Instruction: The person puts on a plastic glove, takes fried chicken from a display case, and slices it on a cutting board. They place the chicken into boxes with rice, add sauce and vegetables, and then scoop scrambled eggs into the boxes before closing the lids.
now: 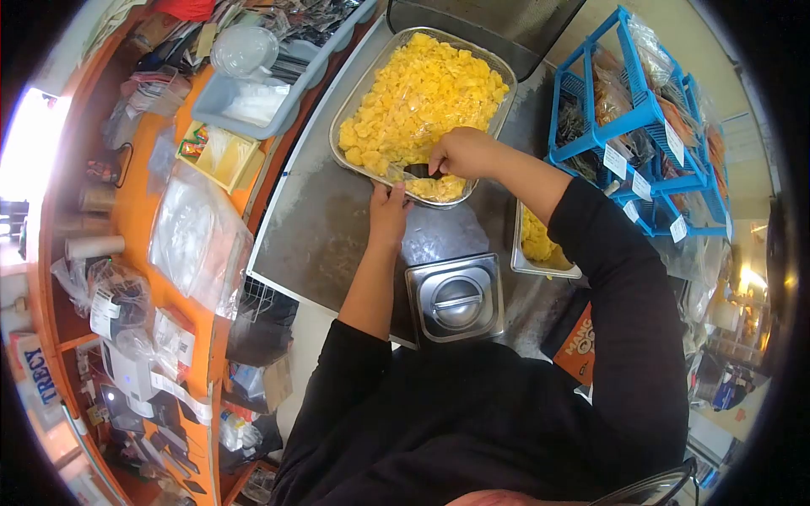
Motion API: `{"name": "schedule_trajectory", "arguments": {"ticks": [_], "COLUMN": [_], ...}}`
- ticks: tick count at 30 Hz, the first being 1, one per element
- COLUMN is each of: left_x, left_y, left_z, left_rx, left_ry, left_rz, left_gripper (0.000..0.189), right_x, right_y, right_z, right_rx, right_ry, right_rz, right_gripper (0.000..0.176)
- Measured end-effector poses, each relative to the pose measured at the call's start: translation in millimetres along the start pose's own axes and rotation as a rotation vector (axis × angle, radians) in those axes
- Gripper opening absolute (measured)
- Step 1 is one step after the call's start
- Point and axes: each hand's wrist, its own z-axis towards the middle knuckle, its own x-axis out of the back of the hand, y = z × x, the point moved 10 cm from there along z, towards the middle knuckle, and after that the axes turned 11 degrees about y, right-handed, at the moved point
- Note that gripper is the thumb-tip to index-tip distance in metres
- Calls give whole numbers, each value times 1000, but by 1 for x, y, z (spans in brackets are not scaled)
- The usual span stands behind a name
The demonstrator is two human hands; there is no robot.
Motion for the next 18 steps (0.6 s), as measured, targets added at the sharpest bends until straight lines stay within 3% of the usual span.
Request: {"name": "schedule_trajectory", "arguments": {"ticks": [7, 10, 18], "left_x": [3, 2, 1], "left_y": [-5, -5, 0], "left_z": [2, 2, 0], "left_rx": [-17, 3, 7], "left_ry": [6, -12, -27], "left_rz": [12, 26, 47], "left_gripper": [42, 44, 49], "right_x": [-28, -31, 4], "right_y": [47, 55, 73], "right_z": [4, 6, 2], "right_rx": [-444, -496, -551], "right_ry": [-79, -48, 136], "right_rz": [383, 577, 577], "right_gripper": [18, 15, 17]}}
